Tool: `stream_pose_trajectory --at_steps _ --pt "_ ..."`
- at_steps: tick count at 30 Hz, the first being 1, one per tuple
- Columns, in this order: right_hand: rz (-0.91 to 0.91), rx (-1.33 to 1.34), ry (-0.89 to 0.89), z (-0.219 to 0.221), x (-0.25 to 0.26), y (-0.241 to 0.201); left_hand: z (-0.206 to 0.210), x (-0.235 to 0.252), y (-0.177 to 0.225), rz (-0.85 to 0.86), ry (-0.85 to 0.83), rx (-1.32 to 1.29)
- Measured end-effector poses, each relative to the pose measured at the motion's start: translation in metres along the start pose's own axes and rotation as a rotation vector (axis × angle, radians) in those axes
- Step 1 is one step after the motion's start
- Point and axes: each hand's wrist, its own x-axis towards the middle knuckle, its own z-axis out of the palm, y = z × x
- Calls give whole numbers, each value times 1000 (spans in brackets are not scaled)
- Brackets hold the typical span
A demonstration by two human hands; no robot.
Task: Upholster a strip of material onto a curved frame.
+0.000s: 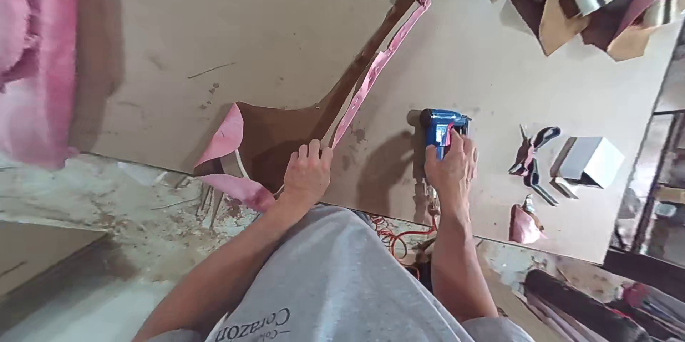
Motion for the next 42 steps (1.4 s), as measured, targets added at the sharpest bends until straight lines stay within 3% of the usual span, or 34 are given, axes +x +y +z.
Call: stream_pose_trajectory --at_steps 2,6,7,9,11,19,23,27,30,34,40,42 --pt "-95 348 -28 7 -2 -25 -25 6 2 -18 -65 -200" --pt "-61 1509 -503 35 1 -112 -91 26 9 -62 -126 -664" --pt "-67 1686 -553 35 2 -133 -99 28 10 -35 -119 -787" --pt "-83 1865 -479 26 -4 -162 -105 25 16 0 -82 -1051" --pt "-77 1836 -320 15 -13 -172 -104 13 26 -4 12 -1173" --pt "-86 1533 216 -41 -35 -194 -140 -21 62 -3 404 -876" --pt "-91 1518 331 -49 -38 -202 -134 -15 59 132 663 -818" --pt "-61 1609 299 -51 -32 -195 -136 -15 56 49 483 -483" --pt "-68 1666 176 -53 -28 -186 -136 -15 59 150 451 -284" --pt "-71 1844 -28 -46 -20 -166 -132 -10 54 177 402 -544" --pt "-39 2160 -204 -24 -10 -149 -116 -4 70 -10 96 -1143" --pt "-13 2035 -165 -14 2 -141 -117 -1 79 -149 -8 -1248"
